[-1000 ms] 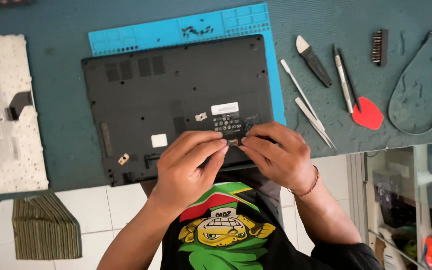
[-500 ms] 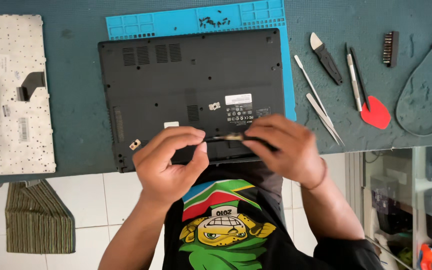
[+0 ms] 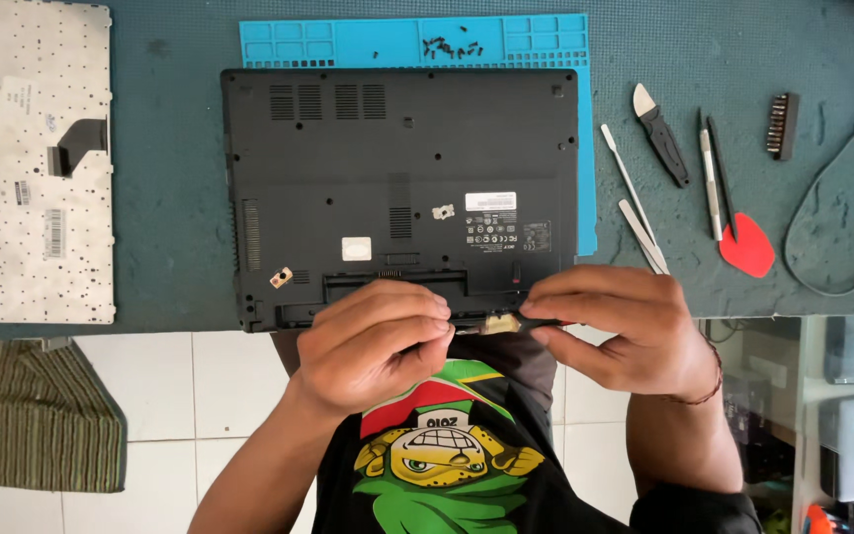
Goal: The person uses a screwdriver to remove multiple screws from the bottom panel of a laptop. The screws are placed into a blue compartmentalized tray. The person continues unscrewing across different locations on the laptop base.
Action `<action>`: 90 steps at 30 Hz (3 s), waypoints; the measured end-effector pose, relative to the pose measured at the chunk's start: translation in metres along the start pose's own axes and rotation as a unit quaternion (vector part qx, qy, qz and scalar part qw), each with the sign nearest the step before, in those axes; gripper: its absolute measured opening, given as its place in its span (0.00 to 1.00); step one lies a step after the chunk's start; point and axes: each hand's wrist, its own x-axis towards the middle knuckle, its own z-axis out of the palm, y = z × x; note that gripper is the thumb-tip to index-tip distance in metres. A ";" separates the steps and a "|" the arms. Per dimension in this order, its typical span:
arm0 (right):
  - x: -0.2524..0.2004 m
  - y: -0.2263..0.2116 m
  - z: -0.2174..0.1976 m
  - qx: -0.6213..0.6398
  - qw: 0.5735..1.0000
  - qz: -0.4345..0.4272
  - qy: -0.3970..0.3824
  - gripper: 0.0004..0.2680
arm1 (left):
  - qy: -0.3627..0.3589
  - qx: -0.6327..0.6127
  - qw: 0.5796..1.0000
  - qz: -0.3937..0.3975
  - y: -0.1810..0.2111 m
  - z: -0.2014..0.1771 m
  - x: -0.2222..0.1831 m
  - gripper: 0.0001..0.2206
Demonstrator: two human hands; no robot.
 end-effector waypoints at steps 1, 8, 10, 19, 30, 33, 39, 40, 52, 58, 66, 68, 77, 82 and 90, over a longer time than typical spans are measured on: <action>0.000 0.001 0.001 0.000 1.000 0.000 -0.001 0.04 | 0.000 0.000 1.000 0.000 0.000 -0.001 0.000 0.05; 0.004 0.003 0.003 -0.004 1.000 0.001 -0.011 0.04 | -0.001 0.009 1.000 0.004 -0.003 -0.004 0.001 0.05; 0.006 0.001 0.003 -0.009 1.000 0.003 -0.013 0.04 | -0.003 0.013 1.000 0.003 -0.004 -0.004 0.000 0.05; 0.013 -0.004 -0.008 -0.005 0.995 0.042 -0.095 0.06 | -0.123 0.037 0.988 0.081 -0.012 -0.011 -0.004 0.04; -0.016 0.031 -0.010 0.238 0.961 0.138 0.040 0.11 | -0.137 0.035 0.986 0.089 -0.018 -0.007 -0.007 0.04; -0.028 0.033 0.001 0.309 0.924 0.161 0.157 0.11 | -0.124 0.027 0.988 0.094 -0.021 0.004 -0.009 0.05; -0.032 0.034 0.013 0.225 0.950 0.031 0.216 0.19 | -0.081 0.049 0.990 0.107 -0.022 0.031 -0.014 0.03; -0.036 0.026 0.011 0.223 0.949 0.032 0.219 0.19 | -0.083 0.046 0.990 0.107 -0.019 0.031 -0.011 0.03; -0.063 0.019 -0.010 -0.146 0.982 0.101 0.065 0.21 | -0.305 0.184 0.934 -0.001 -0.020 0.054 -0.035 0.14; -0.050 0.023 -0.003 -0.077 0.993 0.031 0.086 0.17 | -0.246 0.221 0.942 0.060 -0.032 0.066 -0.056 0.08; -0.050 0.024 -0.001 -0.090 0.993 0.041 0.065 0.14 | -0.260 0.242 0.930 0.092 -0.039 0.066 -0.059 0.06; -0.049 0.022 0.000 -0.096 0.992 0.042 0.066 0.13 | -0.259 0.235 0.932 0.097 -0.040 0.066 -0.060 0.06; -0.049 0.021 0.000 -0.087 0.995 0.032 0.036 0.11 | -0.235 0.228 0.938 0.116 -0.044 0.068 -0.060 0.06; -0.040 0.006 -0.006 -0.066 0.997 0.042 0.015 0.12 | -0.233 0.231 0.938 0.115 -0.043 0.068 -0.058 0.07; -0.038 0.001 -0.018 -0.128 0.991 0.038 -0.015 0.11 | -0.226 0.235 0.938 0.115 -0.042 0.068 -0.057 0.08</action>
